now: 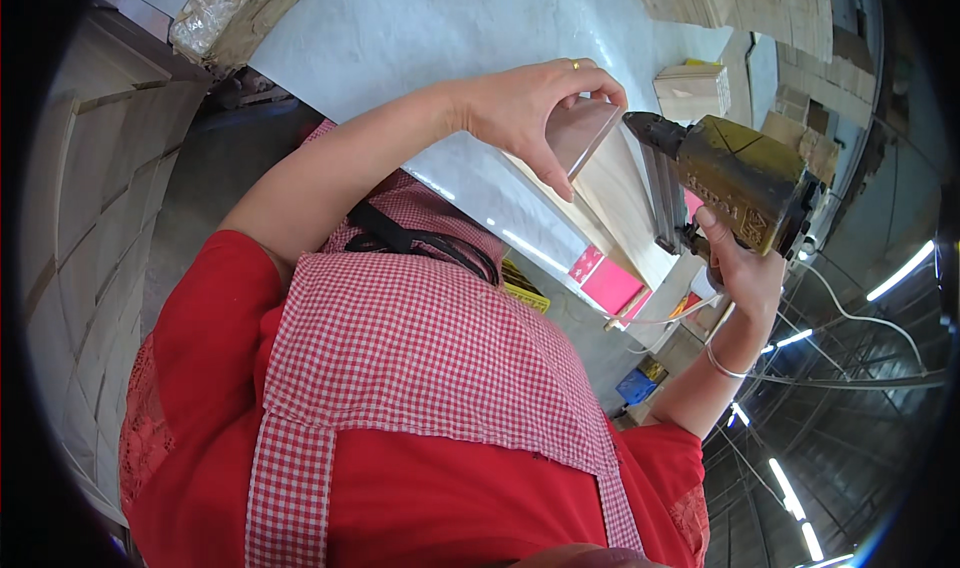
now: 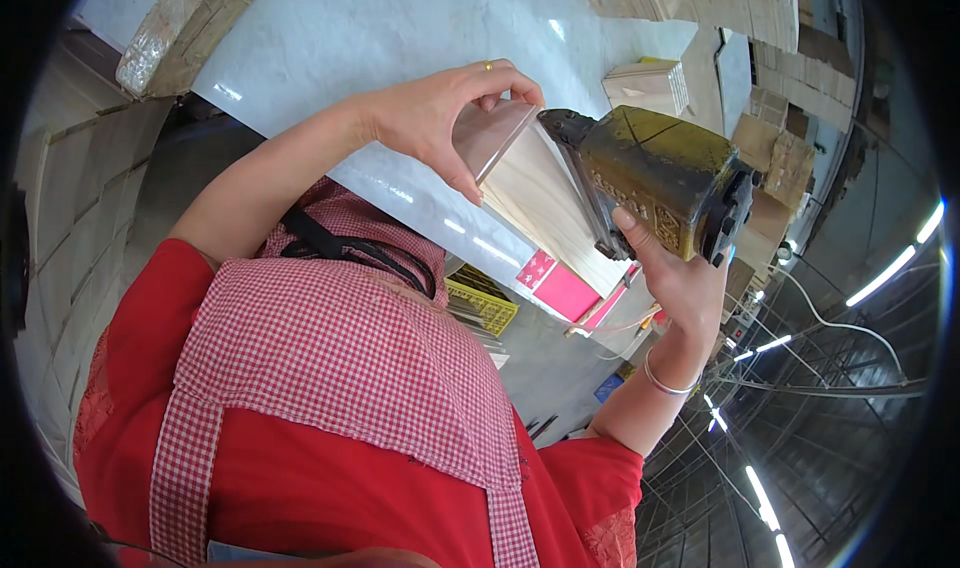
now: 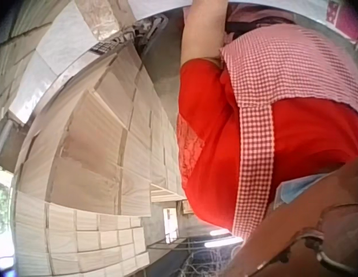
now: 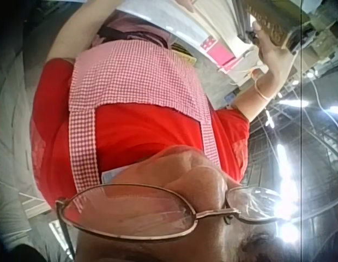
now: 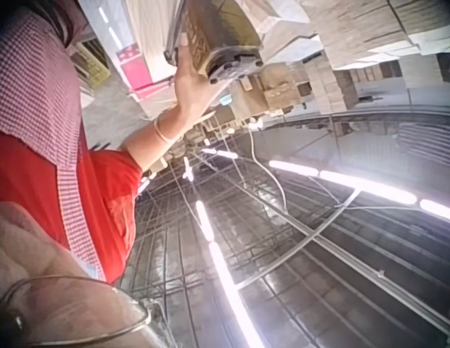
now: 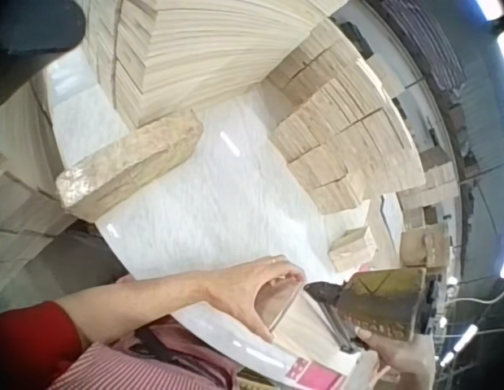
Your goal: Assembling wooden boxes by applying glue to the edges and using a pneumatic nail gun to join the planks.
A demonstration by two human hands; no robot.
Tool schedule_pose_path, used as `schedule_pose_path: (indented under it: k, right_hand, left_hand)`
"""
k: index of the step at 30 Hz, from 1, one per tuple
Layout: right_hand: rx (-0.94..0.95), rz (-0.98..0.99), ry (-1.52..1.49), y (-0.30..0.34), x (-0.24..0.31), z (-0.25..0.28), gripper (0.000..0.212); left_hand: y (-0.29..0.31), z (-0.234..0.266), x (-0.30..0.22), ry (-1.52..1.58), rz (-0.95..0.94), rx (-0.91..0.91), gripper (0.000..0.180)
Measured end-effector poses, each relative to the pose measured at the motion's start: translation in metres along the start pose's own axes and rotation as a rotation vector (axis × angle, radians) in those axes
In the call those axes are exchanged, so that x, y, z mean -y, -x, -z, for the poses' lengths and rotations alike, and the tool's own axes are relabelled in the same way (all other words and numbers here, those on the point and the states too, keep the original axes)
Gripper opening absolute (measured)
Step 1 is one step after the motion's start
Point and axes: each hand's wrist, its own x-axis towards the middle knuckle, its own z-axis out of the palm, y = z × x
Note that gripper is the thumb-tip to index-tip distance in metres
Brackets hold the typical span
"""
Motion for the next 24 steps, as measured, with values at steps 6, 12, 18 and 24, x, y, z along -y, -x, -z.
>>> schedule_pose_path:
  k: [6,12,18,24]
  right_hand:
    - [0.003,0.077,-0.048,-0.005,-0.007,-0.001,0.030]
    - [0.066,-0.059,0.034,-0.009,0.011,0.004,0.032]
    - [0.075,0.016,0.022,-0.007,0.008,0.002,0.036]
    - [0.047,0.215,-0.117,0.008,-0.001,-0.007,0.036]
  left_hand:
    - [0.000,0.000,-0.003,-0.003,-0.016,-0.005,0.094]
    - [0.006,-0.004,0.004,-0.111,-0.066,-0.042,0.101]
    - [0.019,-0.037,0.018,-0.492,-0.156,-0.251,0.091]
    - [0.024,-0.065,0.026,-0.831,-0.148,-0.454,0.067]
